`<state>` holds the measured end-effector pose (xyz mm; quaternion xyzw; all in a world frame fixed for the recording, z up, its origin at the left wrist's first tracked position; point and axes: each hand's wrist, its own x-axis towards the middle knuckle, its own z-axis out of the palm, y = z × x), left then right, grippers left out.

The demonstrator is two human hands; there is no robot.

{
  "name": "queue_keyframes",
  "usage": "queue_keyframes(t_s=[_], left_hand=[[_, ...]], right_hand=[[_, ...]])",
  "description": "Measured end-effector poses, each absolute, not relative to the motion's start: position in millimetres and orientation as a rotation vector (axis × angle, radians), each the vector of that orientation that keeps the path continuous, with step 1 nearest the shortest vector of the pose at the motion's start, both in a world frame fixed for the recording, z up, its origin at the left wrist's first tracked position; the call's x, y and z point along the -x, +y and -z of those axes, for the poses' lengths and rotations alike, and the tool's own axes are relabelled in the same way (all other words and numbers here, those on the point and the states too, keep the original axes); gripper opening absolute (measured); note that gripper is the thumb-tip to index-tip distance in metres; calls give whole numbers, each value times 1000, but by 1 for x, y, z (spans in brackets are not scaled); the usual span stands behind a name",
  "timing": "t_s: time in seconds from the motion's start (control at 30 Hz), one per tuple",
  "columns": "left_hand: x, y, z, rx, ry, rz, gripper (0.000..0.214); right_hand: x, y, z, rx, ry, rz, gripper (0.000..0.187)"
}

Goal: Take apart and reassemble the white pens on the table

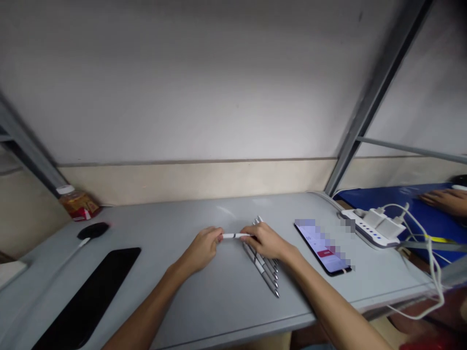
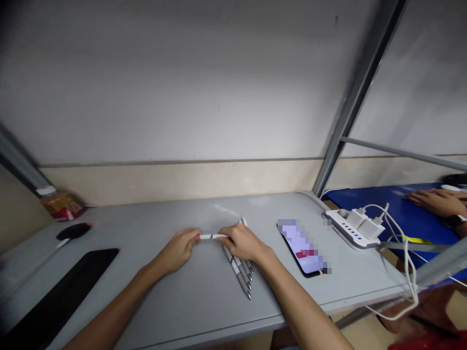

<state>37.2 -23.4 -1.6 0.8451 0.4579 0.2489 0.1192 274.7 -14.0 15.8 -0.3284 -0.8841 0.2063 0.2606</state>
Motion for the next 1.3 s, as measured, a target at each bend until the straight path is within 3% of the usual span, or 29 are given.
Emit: queue_keyframes(t_s=[0.13, 0.27, 0.6, 0.77, 1.3], left_hand=[[-38, -23, 2, -2513, 1384, -780, 24], [-44, -26, -1, -2454, 1384, -909, 21], [-52, -35, -14, -2462, 1238, -888, 29], [-50, -32, -12, -2477, 1282, -869, 31], [-49, -28, -6, -2507, 1357, -810, 32]], right_hand=[[-274, -14, -18, 919, -2277, -755, 30], [-268, -13, -18, 927, -1897, -1152, 32], [-267, -4, -22, 529, -818, -1810, 23], [-277, -2, -22, 394, -784, -1845, 39], [-277, -1, -20, 344, -833, -1837, 41]])
